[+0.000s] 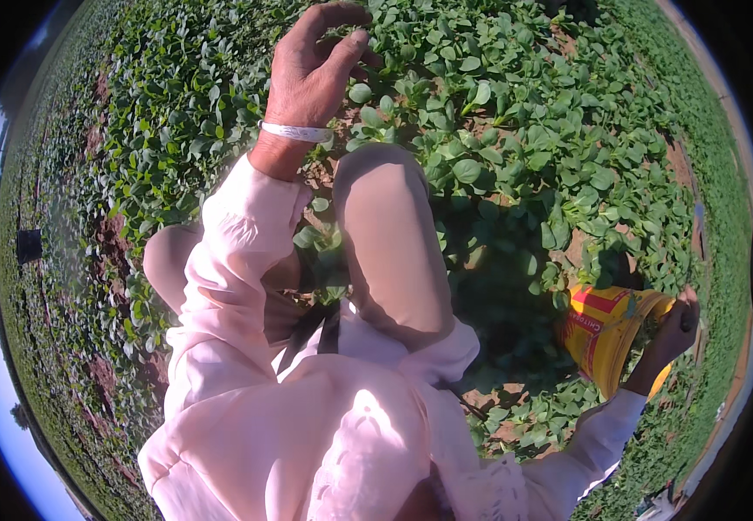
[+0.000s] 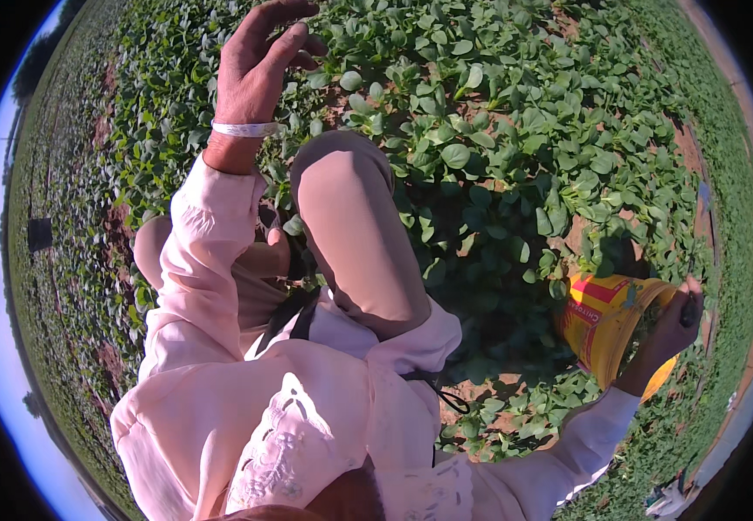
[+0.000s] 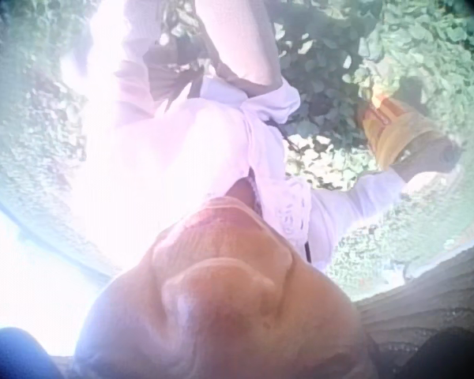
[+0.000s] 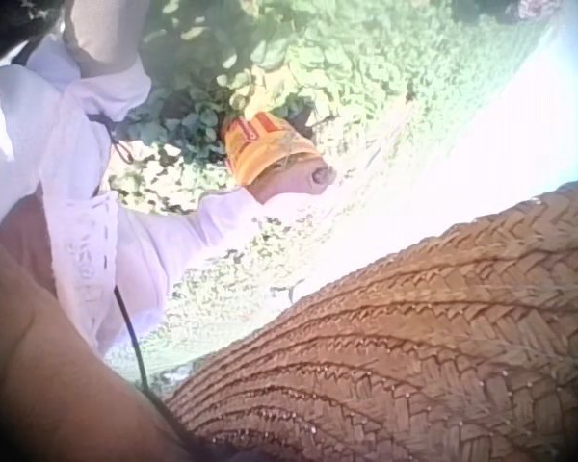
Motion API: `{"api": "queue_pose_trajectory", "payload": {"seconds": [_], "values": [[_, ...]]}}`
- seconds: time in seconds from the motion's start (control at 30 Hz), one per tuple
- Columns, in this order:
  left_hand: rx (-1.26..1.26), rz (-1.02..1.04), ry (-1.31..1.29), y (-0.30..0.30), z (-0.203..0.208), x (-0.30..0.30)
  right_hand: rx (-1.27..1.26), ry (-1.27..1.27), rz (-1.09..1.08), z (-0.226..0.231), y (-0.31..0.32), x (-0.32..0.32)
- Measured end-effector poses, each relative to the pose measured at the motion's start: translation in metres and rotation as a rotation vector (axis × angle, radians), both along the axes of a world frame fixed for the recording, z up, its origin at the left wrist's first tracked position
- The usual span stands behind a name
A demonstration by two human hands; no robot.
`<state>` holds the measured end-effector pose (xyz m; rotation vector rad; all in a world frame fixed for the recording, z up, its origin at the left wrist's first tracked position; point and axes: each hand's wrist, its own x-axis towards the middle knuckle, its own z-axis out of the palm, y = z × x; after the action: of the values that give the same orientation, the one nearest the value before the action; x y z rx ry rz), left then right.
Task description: The person harvests vegetables by using a small tool to cut leaves from the ground and placing them into a yellow bucket.
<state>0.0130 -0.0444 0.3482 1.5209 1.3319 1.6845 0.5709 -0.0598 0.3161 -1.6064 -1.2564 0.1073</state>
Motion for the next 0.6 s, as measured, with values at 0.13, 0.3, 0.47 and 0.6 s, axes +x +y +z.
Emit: {"api": "queue_pose_trajectory", "payload": {"seconds": [0.13,0.3,0.47,0.6], "values": [[-0.071,0.358,-0.304,0.011,-0.061,-0.119,-0.32,0.396,0.351,-0.049,0.045,-0.129],[-0.445,0.491,-0.252,0.001,-0.161,-0.167,-0.72,0.586,0.637,-0.097,0.088,-0.283],[-0.767,0.314,0.107,0.004,-0.279,-0.18,-0.83,0.613,0.889,-0.164,0.133,-0.389],[-0.701,0.206,0.538,0.022,-0.33,-0.163,-0.842,0.631,0.938,-0.206,0.147,-0.45]]}}
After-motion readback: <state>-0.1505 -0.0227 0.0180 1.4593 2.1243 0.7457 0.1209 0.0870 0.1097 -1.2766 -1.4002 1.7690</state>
